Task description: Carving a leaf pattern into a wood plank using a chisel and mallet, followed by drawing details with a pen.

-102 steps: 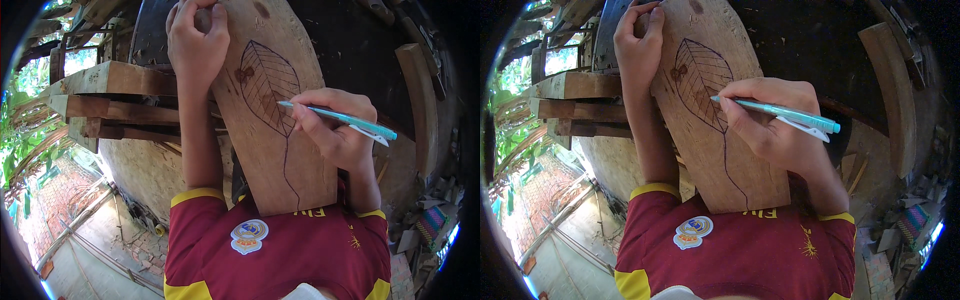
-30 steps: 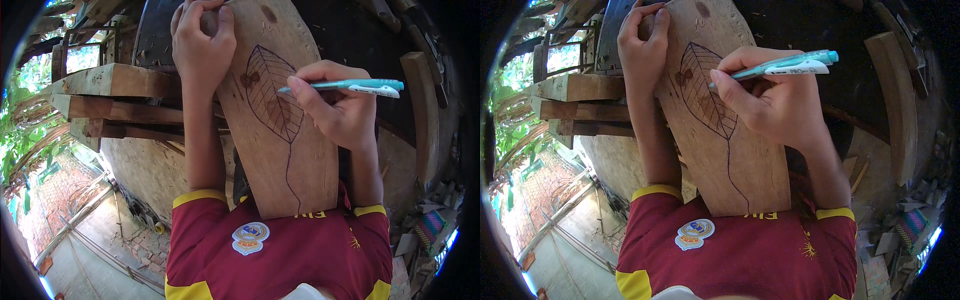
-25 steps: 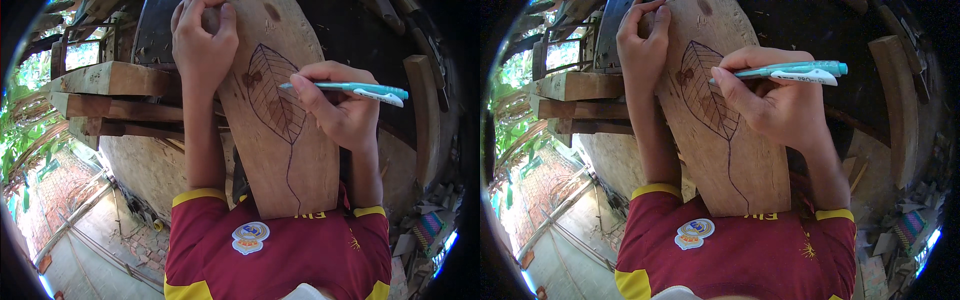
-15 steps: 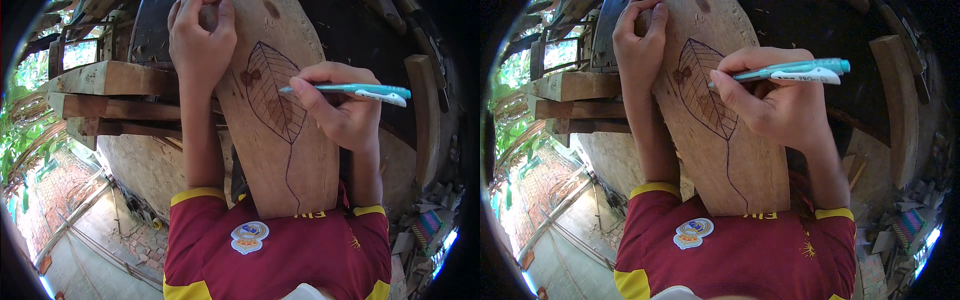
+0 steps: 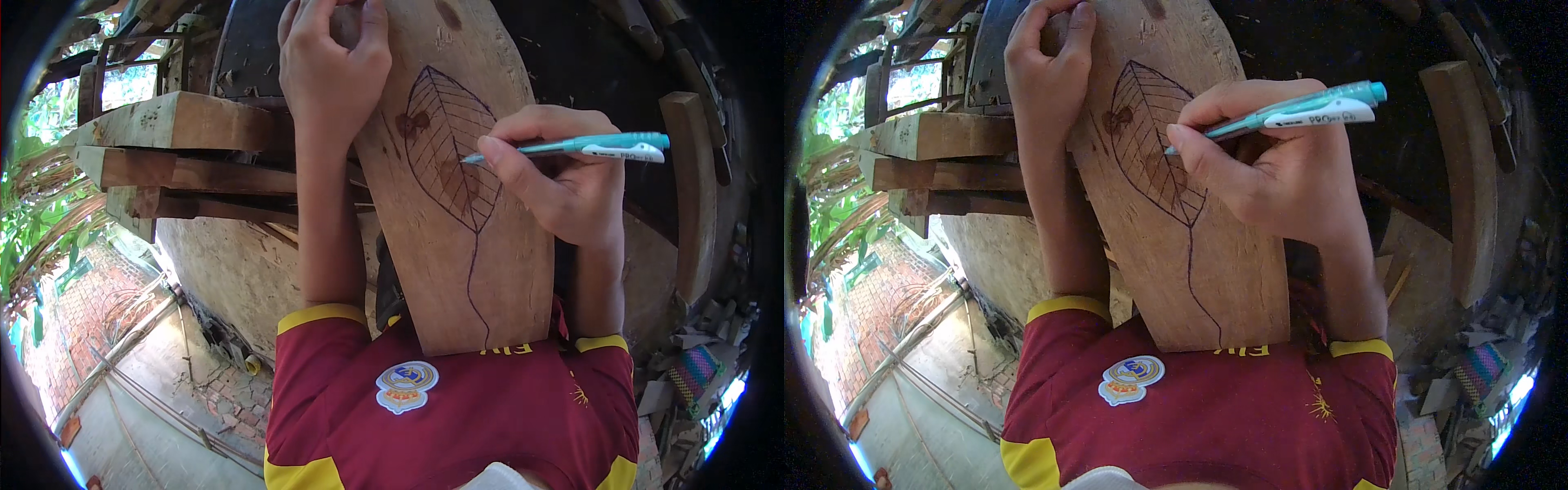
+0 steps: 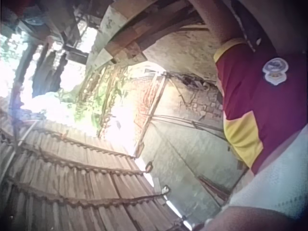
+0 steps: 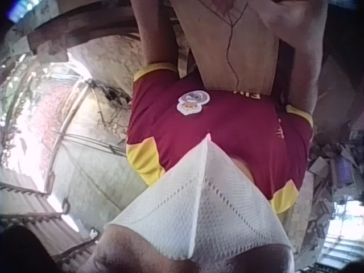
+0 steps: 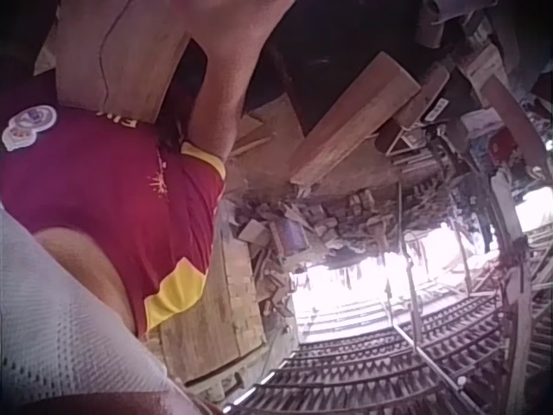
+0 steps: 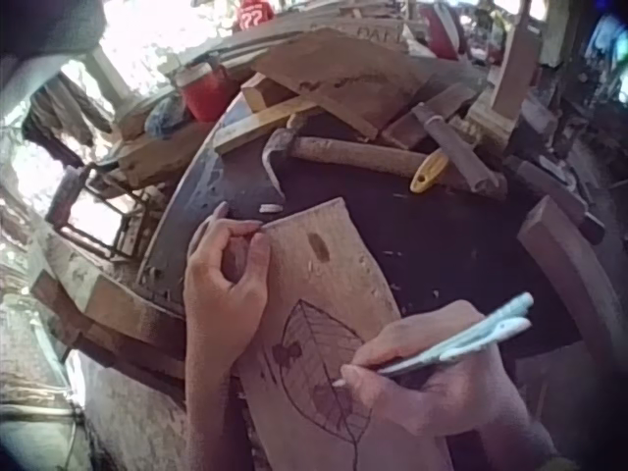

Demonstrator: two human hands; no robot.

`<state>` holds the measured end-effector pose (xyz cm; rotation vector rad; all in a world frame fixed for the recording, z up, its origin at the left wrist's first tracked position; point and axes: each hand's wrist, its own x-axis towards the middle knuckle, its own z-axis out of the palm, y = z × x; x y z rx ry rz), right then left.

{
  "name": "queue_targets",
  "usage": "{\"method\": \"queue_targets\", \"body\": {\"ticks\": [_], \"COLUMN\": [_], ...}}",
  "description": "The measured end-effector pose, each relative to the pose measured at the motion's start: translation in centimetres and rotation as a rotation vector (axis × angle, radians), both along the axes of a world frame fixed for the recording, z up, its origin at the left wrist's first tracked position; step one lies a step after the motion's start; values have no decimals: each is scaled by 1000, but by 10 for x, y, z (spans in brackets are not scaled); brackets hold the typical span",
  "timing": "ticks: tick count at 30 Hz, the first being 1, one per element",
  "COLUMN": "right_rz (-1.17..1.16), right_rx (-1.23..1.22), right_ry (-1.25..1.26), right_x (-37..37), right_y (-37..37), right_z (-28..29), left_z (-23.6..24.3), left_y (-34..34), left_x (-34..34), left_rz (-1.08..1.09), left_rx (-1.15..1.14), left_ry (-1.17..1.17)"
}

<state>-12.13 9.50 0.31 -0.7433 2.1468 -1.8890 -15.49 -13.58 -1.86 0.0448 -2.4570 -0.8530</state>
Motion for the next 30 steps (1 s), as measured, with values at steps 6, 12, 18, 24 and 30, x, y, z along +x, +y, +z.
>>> {"method": "queue_targets", "body": {"ticks": [6, 12, 18, 24, 30], "right_rz": [-111, -116, -77, -92, -121], "right_rx": [-71, -20, -9, 6, -9], "right_ry": [-50, -17, -36, -21, 14], "right_x": [-4, -6, -5, -4, -4], "right_y": [-8, -8, -7, -6, -7], "right_z": [-1, -6, -3, -2, -7], "left_z": [15, 15, 3, 3, 15], "left_y": [11, 13, 7, 4, 13], "left_x": [2, 3, 1, 0, 3], "left_rz": [30, 47, 55, 26, 55], "left_rx": [53, 16, 43, 14, 35], "left_ry": [-61, -53, -4, -23, -64]}}
